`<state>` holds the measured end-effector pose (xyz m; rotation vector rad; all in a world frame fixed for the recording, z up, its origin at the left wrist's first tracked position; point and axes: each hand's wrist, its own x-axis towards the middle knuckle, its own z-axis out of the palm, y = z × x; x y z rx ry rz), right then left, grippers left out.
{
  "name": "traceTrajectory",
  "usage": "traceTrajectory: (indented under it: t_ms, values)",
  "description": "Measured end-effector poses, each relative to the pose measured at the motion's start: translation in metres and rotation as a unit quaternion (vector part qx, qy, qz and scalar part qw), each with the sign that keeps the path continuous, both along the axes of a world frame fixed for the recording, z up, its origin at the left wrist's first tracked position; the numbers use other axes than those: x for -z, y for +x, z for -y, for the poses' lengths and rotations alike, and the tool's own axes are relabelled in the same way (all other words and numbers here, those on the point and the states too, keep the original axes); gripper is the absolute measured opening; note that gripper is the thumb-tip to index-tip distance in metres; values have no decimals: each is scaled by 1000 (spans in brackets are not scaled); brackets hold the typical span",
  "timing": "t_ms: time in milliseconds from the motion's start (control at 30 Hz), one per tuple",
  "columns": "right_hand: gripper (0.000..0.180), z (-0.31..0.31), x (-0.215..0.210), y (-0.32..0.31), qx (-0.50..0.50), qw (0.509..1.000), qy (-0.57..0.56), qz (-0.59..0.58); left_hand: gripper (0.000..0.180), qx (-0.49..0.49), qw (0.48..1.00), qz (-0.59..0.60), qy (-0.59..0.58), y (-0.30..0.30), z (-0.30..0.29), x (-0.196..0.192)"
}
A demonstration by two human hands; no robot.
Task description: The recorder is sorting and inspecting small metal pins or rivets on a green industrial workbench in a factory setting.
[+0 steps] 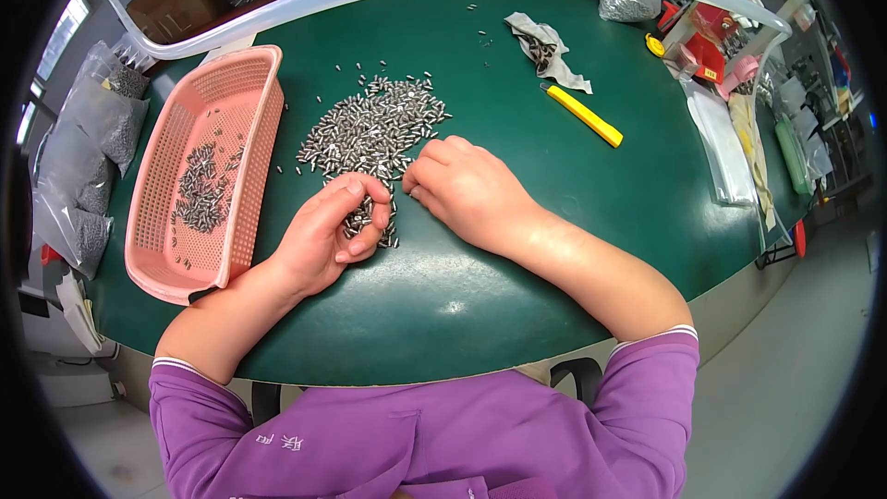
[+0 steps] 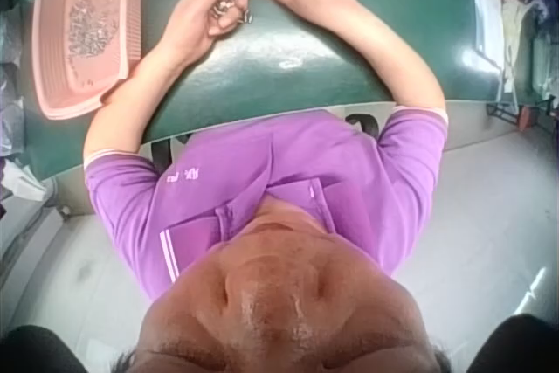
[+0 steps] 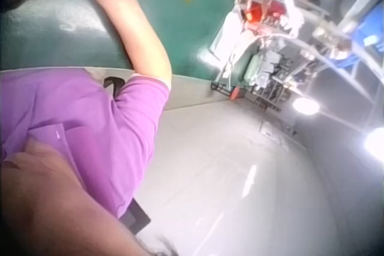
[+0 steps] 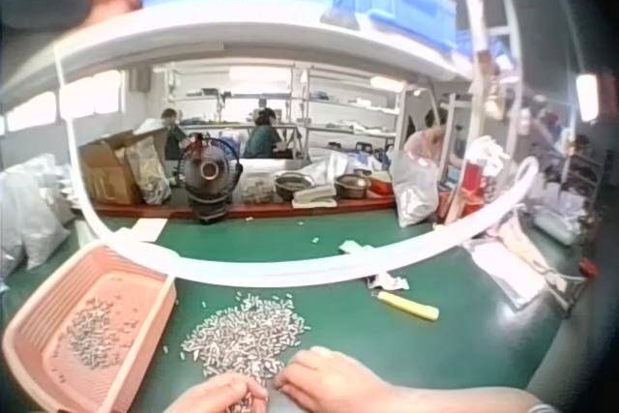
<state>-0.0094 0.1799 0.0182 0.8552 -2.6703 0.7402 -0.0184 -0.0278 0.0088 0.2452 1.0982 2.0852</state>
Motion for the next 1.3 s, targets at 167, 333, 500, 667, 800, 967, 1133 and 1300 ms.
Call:
traceTrajectory:
  t_ms: [167, 333, 500, 667, 800, 967, 1133, 1300]
  values:
    - [10, 0, -4, -1, 21, 999, -27, -13, 15, 3, 1000, -1, -7, -1, -1, 2]
    - [10, -5, -18, 4, -12, 995, 4, 95, 15, 1, 1000, -4, -5, -1, -1, 1]
    - [11, -9, -24, 4, -24, 989, 36, 144, 12, 1, 1000, -5, -2, 0, -1, 2]
    - [12, -2, -22, 4, -24, 997, -18, 76, 11, 8, 1000, -2, -12, 0, -3, 1]
    - [10, 6, -28, 8, -38, 997, -71, -7, 14, 29, 998, -22, -54, 2, -2, -3]
    - [16, 10, -24, 11, -59, 995, -85, -2, 14, 30, 998, -24, -56, 2, -2, -2]
    - [24, 2, -8, 2, 11, 999, -35, -36, 11, 33, 999, -21, -25, -1, -1, 0]
    - [25, 0, -1, 0, 10, 999, 11, -46, 14, 28, 999, -19, -19, -1, -1, 0]
